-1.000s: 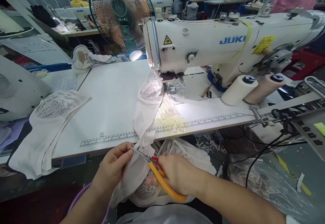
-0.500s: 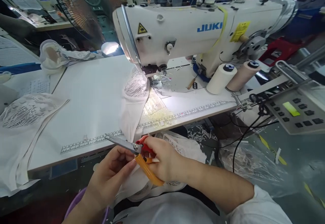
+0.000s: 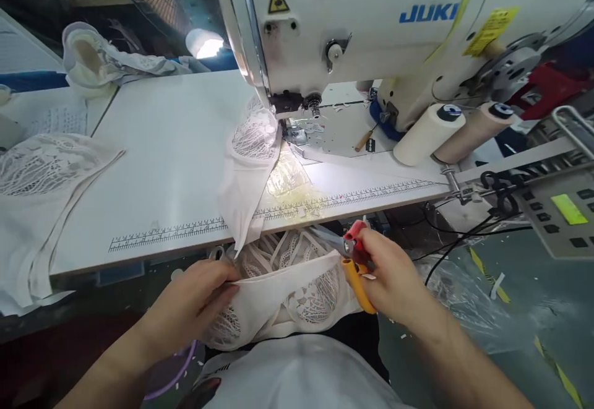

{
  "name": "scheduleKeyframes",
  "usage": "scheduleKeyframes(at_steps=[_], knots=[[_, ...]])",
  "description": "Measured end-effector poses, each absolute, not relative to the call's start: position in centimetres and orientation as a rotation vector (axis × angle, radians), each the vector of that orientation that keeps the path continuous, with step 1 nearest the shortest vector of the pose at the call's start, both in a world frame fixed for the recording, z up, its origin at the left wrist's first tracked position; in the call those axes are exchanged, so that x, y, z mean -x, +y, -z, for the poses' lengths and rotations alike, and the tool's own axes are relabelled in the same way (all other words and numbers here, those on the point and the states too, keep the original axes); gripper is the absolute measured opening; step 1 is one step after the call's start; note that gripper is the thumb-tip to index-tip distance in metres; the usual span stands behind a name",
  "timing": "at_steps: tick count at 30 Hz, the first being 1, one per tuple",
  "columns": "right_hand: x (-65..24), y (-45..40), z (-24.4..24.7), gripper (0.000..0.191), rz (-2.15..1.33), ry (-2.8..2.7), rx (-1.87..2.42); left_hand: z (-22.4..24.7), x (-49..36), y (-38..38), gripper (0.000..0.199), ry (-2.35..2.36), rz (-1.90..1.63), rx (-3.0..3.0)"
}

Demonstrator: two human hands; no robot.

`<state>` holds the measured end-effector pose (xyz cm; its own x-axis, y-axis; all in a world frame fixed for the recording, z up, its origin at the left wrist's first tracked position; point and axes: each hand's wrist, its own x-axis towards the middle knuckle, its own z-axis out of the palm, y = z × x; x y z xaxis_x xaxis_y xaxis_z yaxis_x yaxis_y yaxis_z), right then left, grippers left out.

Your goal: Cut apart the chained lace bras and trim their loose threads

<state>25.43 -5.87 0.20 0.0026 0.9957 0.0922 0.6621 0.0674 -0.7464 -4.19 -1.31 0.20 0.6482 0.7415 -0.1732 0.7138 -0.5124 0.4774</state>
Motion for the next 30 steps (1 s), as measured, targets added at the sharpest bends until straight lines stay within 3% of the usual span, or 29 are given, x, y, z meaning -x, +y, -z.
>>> scheduleKeyframes(at_steps=[3,5,9,17,30], knots=[[-24.5,-5.8,-0.4,0.024,-0.675,-1.744,1.673,-1.2,2.6,-1.7,0.024,1.064,-0.039,-2.4],[-22.8,-5.5,-0.6,0.027,-0.857,-1.811,1.546,-1.7,1.4,-1.9,0.025,0.989,-0.014,-2.458],[-19.4,-4.7,-0.3,0.013,-1.197,-2.025,1.271,-2.0,-0.1,-2.0,0.029,0.858,0.086,-2.57],[-19.8,-4.7,0.4,0.02,-1.218,-2.044,1.26,-1.8,4.4,-1.5,0.018,0.932,-0.107,-2.675],[-21.4,-7.1,0.5,0.012,-1.496,-1.849,1.362,-2.3,6.0,-1.4,0.011,1.056,-0.562,-1.99]])
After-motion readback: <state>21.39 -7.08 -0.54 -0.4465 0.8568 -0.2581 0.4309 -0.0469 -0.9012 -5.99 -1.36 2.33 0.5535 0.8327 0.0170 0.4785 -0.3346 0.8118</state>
